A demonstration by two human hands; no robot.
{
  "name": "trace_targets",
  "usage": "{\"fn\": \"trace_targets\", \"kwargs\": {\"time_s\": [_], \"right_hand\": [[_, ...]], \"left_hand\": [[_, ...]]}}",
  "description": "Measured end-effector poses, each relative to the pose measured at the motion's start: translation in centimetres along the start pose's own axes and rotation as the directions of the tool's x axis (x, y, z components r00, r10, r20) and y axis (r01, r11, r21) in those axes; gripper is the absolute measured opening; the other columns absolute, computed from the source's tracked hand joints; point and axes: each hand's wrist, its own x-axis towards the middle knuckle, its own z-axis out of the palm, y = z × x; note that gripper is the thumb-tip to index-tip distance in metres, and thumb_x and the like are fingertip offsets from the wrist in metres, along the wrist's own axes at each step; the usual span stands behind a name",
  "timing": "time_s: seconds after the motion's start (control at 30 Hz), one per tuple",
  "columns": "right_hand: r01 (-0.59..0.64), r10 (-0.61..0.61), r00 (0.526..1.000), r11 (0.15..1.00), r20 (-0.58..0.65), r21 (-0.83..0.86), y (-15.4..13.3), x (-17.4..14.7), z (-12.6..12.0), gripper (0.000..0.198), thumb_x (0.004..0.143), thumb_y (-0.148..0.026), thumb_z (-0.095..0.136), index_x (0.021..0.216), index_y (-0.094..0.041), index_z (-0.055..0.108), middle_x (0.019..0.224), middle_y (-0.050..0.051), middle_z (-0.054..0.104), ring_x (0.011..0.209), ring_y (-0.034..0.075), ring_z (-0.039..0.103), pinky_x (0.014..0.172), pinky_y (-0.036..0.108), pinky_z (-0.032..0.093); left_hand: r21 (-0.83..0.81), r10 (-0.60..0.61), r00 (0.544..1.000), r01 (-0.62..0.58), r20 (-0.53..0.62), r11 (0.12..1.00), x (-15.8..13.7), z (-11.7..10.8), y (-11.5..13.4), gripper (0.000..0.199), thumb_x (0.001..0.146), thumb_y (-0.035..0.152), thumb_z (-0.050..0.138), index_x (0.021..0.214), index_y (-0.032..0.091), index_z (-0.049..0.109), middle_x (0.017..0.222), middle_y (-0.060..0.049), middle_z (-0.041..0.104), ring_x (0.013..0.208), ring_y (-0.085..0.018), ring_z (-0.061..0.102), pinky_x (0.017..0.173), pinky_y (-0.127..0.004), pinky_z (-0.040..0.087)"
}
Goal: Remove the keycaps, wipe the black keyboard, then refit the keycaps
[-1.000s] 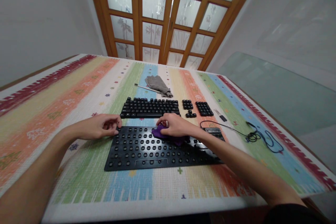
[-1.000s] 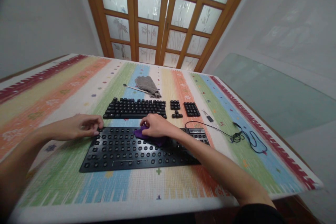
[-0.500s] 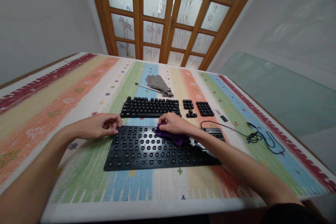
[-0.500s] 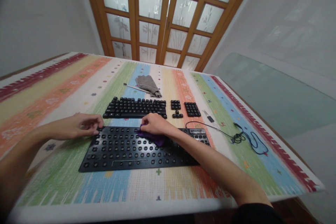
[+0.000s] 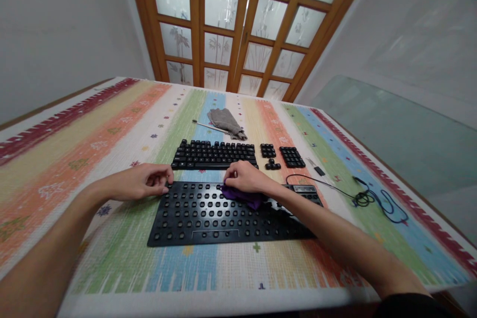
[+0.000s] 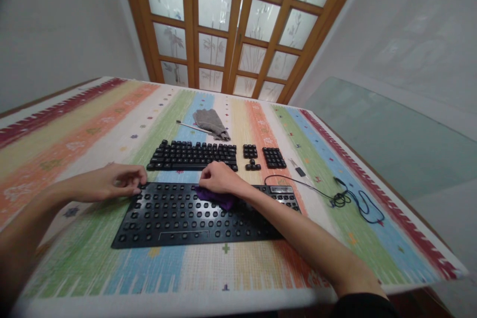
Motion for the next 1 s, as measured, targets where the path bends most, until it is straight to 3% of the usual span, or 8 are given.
{"fn": "trace_targets", "kwargs": {"time_s": [0.23, 0.4, 0.53, 0.63, 1.0], "right_hand": [[0.172, -0.169, 0.985, 0.976, -0.033, 0.134, -1.2, -0.6, -0.7, 0.024, 0.081, -0.015, 0.063, 0.099, -0.016, 0.078, 0.089, 0.005, 0.069, 0.077, 0.014, 0.058, 0.07, 0.025, 0.043], [0.125, -0.124, 0.992, 0.991, 0.007, -0.054, -1.8, -0.8, -0.2, 0.041, 0.071, -0.016, 0.07, 0.112, -0.013, 0.069, 0.092, 0.006, 0.068, 0.079, 0.017, 0.057, 0.074, 0.028, 0.041], [-0.019, 0.023, 0.998, 0.997, 0.052, -0.076, -1.6, -0.5, 0.2, 0.019, 0.073, -0.022, 0.069, 0.089, -0.013, 0.071, 0.083, 0.006, 0.069, 0.072, 0.016, 0.057, 0.064, 0.026, 0.038], [-0.056, 0.056, 0.995, 0.998, 0.083, -0.002, -1.3, -0.2, 0.3, 0.008, 0.075, -0.022, 0.067, 0.077, -0.015, 0.069, 0.071, 0.003, 0.067, 0.064, 0.013, 0.055, 0.058, 0.024, 0.035], [-0.103, 0.09, 0.992, 0.985, 0.093, 0.14, -1.0, 0.9, 0.6, 0.016, 0.072, -0.016, 0.064, 0.058, -0.017, 0.058, 0.056, -0.005, 0.051, 0.059, 0.01, 0.047, 0.054, 0.023, 0.029]], "left_hand": [[-0.017, 0.017, 1.0, -0.017, -0.01, 1.0, -0.1, 0.0, 0.2, 0.03, 0.082, 0.046, 0.057, 0.09, 0.018, 0.059, 0.077, -0.002, 0.06, 0.069, -0.016, 0.052, 0.061, -0.025, 0.04], [-0.006, 0.008, 1.0, -0.008, -0.014, 1.0, -0.1, -0.1, 0.4, 0.031, 0.082, 0.047, 0.057, 0.09, 0.017, 0.059, 0.079, -0.004, 0.062, 0.069, -0.016, 0.052, 0.061, -0.026, 0.04], [-0.019, 0.002, 1.0, -0.003, -0.011, 1.0, -0.1, 0.0, 0.1, 0.031, 0.081, 0.047, 0.058, 0.091, 0.018, 0.059, 0.079, -0.003, 0.061, 0.069, -0.016, 0.052, 0.061, -0.026, 0.039], [-0.01, 0.002, 1.0, -0.002, -0.009, 1.0, -0.1, 0.0, 0.0, 0.03, 0.082, 0.047, 0.058, 0.091, 0.018, 0.059, 0.079, -0.004, 0.061, 0.069, -0.016, 0.052, 0.061, -0.026, 0.039], [0.013, 0.009, 1.0, -0.009, -0.01, 1.0, -0.1, 0.0, 0.0, 0.033, 0.083, 0.049, 0.056, 0.092, 0.018, 0.058, 0.074, -0.003, 0.058, 0.068, -0.017, 0.052, 0.061, -0.026, 0.04]]}}
